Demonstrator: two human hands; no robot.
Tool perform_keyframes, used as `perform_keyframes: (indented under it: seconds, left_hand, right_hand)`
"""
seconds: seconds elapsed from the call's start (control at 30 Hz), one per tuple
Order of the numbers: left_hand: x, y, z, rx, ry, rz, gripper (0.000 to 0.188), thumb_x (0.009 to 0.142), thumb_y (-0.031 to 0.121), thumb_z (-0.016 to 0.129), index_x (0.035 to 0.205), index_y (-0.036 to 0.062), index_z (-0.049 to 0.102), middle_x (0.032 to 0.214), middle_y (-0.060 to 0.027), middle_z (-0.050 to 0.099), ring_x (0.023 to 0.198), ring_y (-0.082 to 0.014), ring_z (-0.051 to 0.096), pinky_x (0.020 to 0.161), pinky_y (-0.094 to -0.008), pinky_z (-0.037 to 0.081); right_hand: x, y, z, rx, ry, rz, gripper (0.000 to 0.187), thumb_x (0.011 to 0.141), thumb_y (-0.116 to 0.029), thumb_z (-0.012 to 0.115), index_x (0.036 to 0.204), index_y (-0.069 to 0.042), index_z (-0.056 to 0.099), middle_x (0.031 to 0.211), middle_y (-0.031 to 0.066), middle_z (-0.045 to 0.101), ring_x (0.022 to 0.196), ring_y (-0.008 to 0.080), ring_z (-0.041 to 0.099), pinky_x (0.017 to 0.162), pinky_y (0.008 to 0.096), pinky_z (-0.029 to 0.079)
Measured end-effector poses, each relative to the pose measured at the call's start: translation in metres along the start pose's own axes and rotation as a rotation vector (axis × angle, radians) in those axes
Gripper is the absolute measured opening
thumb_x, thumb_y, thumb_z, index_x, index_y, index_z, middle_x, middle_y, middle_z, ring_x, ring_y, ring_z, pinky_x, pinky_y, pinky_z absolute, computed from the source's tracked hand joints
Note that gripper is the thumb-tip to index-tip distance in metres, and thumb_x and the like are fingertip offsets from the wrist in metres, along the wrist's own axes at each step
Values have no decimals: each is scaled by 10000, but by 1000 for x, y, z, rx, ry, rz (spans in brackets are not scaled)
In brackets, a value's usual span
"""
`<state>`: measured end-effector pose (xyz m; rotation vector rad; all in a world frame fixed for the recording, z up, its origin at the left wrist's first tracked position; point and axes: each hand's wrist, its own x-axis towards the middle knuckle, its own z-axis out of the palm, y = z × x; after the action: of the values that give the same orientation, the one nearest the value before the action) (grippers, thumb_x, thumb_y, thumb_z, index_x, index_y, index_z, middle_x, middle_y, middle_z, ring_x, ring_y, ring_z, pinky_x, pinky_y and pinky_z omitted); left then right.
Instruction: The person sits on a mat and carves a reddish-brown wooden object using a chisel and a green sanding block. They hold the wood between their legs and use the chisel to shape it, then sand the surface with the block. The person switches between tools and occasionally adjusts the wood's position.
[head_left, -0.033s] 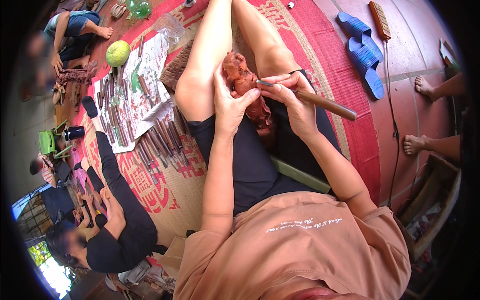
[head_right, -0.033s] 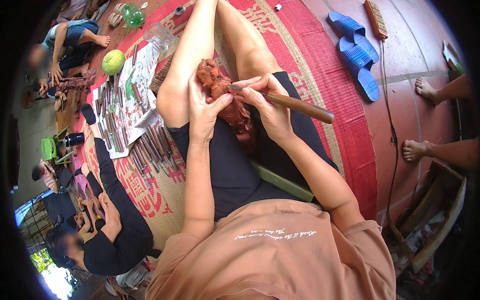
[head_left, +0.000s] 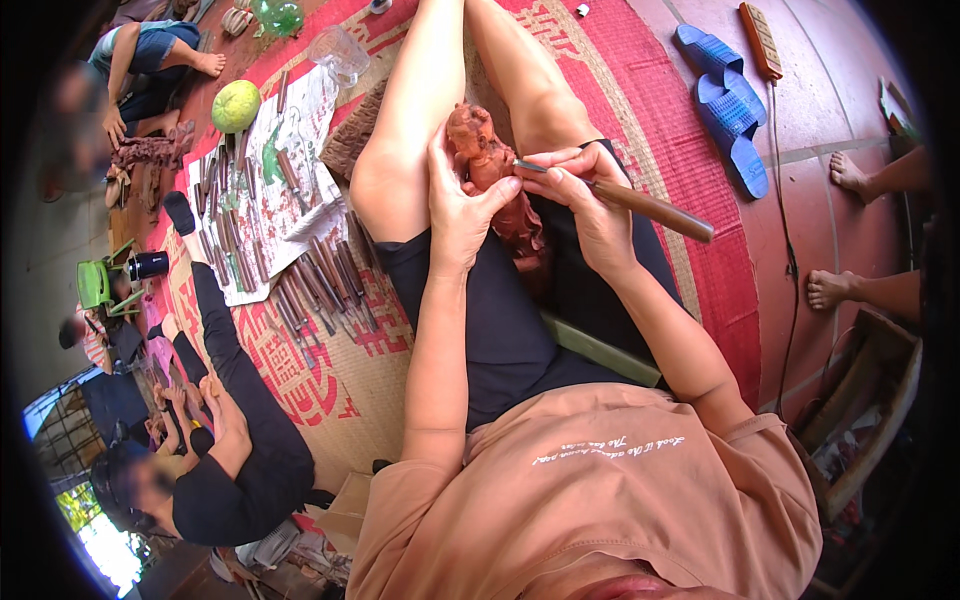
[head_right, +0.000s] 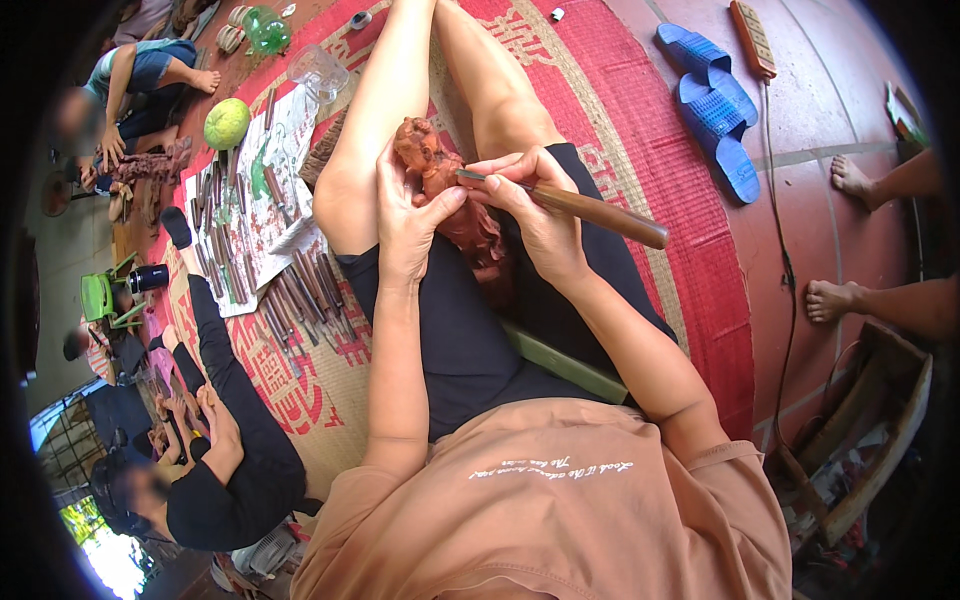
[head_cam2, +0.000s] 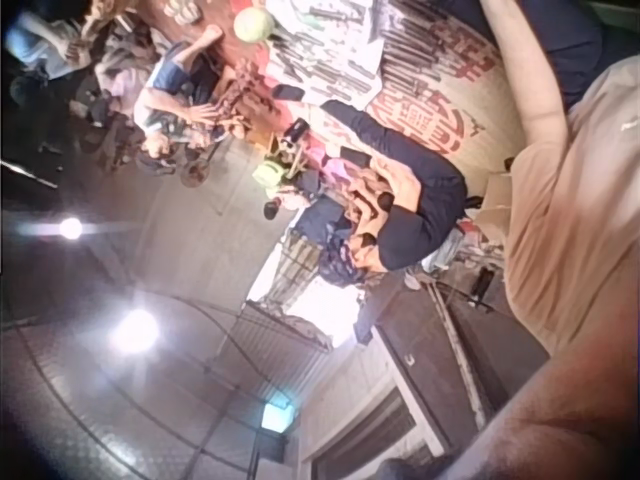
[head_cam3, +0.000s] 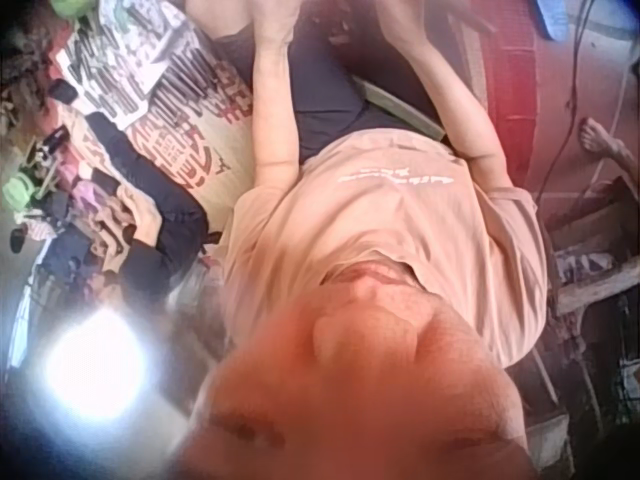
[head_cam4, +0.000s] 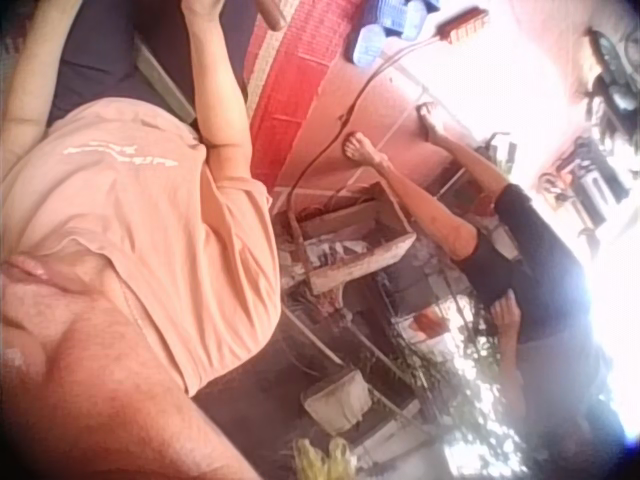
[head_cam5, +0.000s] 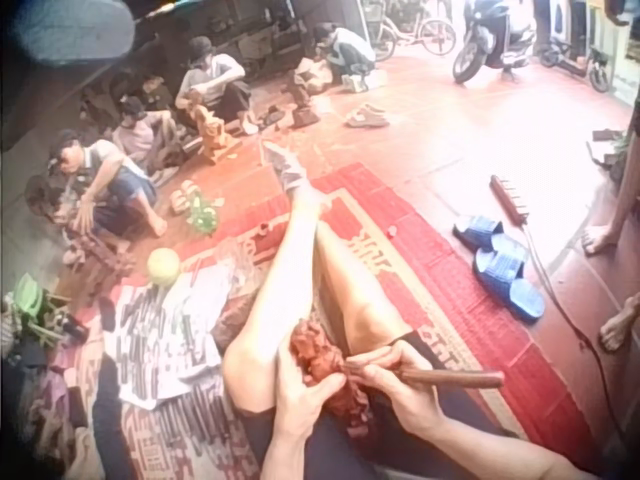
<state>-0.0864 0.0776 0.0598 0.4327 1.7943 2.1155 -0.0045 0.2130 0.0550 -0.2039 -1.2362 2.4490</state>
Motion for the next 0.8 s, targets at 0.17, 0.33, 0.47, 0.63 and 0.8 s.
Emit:
perform_keyframes:
  seconds: [0.17,0.33,0.47,0.63,0.8]
  left_hand:
    - [-1,11,3,-36,-7,-35,878,745,-77,761,1463,19,266,1402,-123,416,1256,-216,495,1058,-350,454]
    - [-2,8,1,-71,15,-26,882,738,-83,762,1461,23,269,1388,-123,425,1248,-214,504,1056,-347,455]
    - [0,5,-1,-20,11,-46,920,730,-59,786,1468,40,246,1361,-119,434,1216,-209,528,1018,-341,486]
    - [4,-8,-8,228,20,-6,1087,670,80,879,1495,9,174,1411,-202,413,1281,-282,476,1082,-382,412]
    - [7,-16,-11,423,84,-9,1221,621,155,913,1522,-3,105,1484,-275,351,1368,-336,396,1135,-398,336]
  right_hand:
    - [2,4,-3,1,15,18,114,954,-12,591,901,-7,490,1086,219,646,1034,281,674,890,392,596]
    - [4,12,-7,123,26,98,120,941,5,601,898,-23,492,1108,241,648,1044,307,676,893,410,598]
    - [8,19,-11,208,5,118,128,928,21,608,903,-32,494,1118,240,647,1060,330,670,918,430,585]
    - [12,26,-11,300,3,156,144,919,29,613,903,-40,489,1133,236,644,1080,338,661,952,448,565]
    - [16,30,-11,385,6,232,170,920,11,622,914,-63,470,1149,235,639,1102,337,652,990,411,545]
